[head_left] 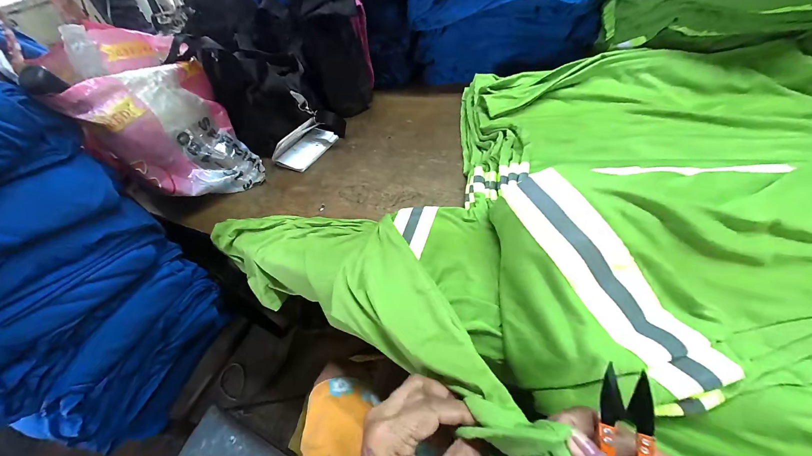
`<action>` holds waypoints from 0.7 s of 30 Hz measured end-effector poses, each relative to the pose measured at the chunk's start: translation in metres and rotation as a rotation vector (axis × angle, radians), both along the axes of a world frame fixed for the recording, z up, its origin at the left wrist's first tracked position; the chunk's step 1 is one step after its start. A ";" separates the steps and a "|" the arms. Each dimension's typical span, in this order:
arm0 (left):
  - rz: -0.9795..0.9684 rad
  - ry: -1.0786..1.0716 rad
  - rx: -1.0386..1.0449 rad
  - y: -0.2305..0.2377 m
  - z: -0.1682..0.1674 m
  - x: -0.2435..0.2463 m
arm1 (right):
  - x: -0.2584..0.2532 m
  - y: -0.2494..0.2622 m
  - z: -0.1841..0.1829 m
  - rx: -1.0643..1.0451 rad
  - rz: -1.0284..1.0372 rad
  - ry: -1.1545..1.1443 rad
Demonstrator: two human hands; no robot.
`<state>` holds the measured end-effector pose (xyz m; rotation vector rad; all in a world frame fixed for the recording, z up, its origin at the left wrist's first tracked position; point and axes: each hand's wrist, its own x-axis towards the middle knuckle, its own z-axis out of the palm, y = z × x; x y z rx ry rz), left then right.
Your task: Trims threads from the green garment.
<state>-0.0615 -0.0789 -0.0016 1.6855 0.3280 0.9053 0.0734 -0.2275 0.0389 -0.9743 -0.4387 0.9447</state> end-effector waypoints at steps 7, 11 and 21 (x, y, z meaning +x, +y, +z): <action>-0.333 -0.232 -1.064 0.000 0.018 -0.010 | 0.004 -0.003 -0.018 -0.090 0.069 0.113; -0.049 -0.144 -0.735 -0.009 0.019 0.002 | 0.000 -0.003 -0.026 0.011 0.137 0.205; -0.040 -0.142 -0.486 -0.008 0.018 0.001 | 0.000 -0.001 -0.018 -0.111 0.025 0.030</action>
